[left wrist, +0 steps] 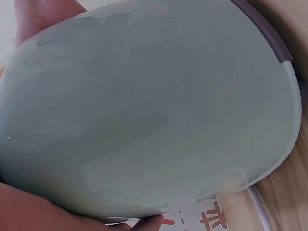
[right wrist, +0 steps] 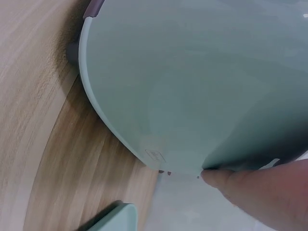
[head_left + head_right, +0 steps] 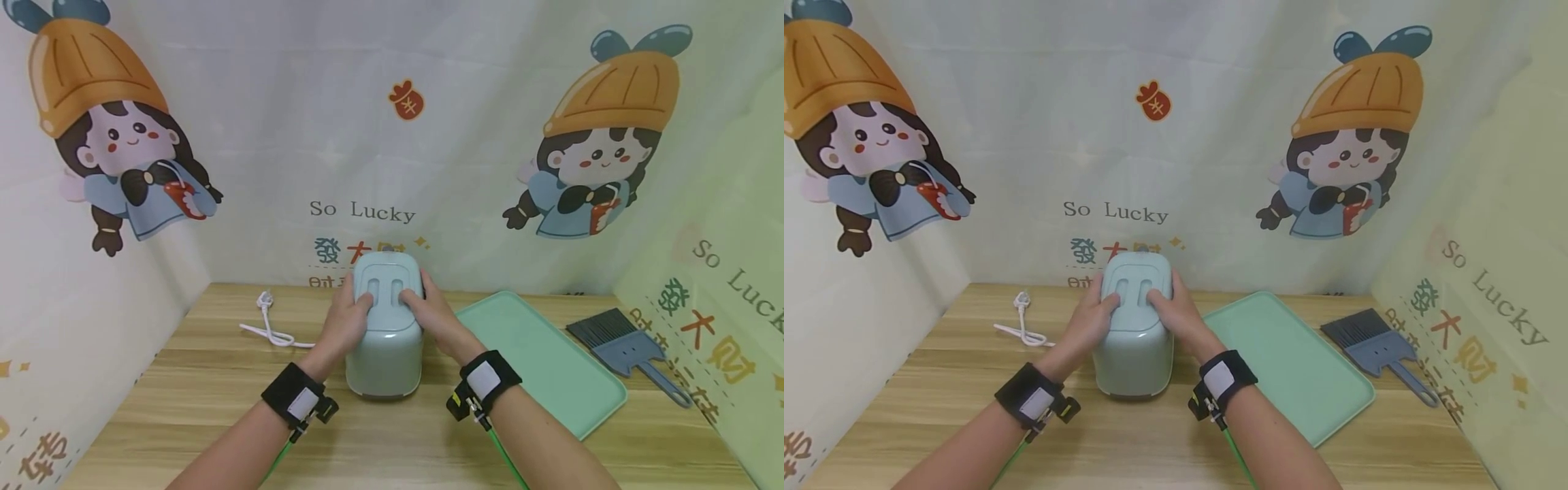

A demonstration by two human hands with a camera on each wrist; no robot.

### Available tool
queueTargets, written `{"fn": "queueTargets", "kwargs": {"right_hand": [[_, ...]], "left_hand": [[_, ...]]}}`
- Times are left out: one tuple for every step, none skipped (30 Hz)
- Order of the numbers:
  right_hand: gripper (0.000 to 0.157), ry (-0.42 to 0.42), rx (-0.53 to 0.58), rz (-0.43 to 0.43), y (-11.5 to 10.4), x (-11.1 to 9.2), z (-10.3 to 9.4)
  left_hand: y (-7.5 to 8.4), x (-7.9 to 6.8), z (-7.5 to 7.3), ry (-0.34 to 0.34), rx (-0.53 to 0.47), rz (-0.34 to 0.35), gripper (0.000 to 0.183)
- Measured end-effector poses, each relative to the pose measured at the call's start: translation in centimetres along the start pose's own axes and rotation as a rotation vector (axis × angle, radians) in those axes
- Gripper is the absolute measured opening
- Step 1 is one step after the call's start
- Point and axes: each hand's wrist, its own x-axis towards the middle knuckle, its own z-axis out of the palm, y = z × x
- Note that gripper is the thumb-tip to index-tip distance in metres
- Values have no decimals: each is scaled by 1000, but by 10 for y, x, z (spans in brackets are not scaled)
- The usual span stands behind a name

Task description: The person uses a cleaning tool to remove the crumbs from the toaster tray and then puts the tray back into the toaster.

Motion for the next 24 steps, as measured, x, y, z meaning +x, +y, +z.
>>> {"fn": "queueTargets", "kwargs": {"right_hand": [[73,4,-18,-7,1,-1,-1],[72,7,-39,-13,1,-2,-2],[70,12,-62,-20,1,-4,-3],[68,17,-82,-27,1,-6,-5],[67,24,-98,-30,0,-9,-8],[67,34,-110,-25,0,-12,-10],[66,42,-106,-21,-1,-16,-13],[65,52,-97,-12,-1,-20,-16],[65,60,-77,-4,-2,-24,-19],[63,68,-49,3,-2,-29,-22],[61,74,-17,11,-1,-33,-25],[59,79,15,17,0,-38,-27],[57,78,50,24,3,-43,-30],[55,73,88,34,6,-48,-32],[53,68,131,49,9,-54,-34],[52,63,168,66,13,-60,-35],[51,56,198,88,18,-65,-35],[49,52,222,109,22,-71,-35],[50,43,260,125,27,-76,-34],[50,34,291,142,31,-82,-33],[51,26,315,159,36,-87,-31],[52,17,329,173,40,-93,-28],[54,5,337,190,44,-98,-25],[56,-11,348,202,48,-102,-22]], "left_hand": [[0,0,0,4,1,4,57],[0,0,0,5,1,10,57],[0,0,0,9,3,12,58],[0,-1,0,13,2,20,57],[1,-1,0,13,2,29,58],[1,-1,0,16,6,44,58],[2,-1,-1,24,21,59,58],[2,-1,-1,28,47,65,59],[3,-1,-3,33,82,74,61],[4,0,-4,42,118,94,62],[5,0,-5,50,160,108,62],[5,0,-7,57,205,123,63],[6,0,-8,63,255,141,63],[6,0,-10,62,304,159,64],[7,0,-11,61,347,190,64],[8,0,-11,54,385,219,64],[9,0,-11,42,422,250,64],[9,-1,-11,30,452,284,65],[10,-2,-11,19,481,315,65],[10,-3,-10,6,504,346,66],[10,-4,-9,-4,522,374,67],[9,-4,-8,-11,537,400,67],[9,-5,-7,-15,550,422,67],[9,-6,-7,-19,560,441,68]]}}
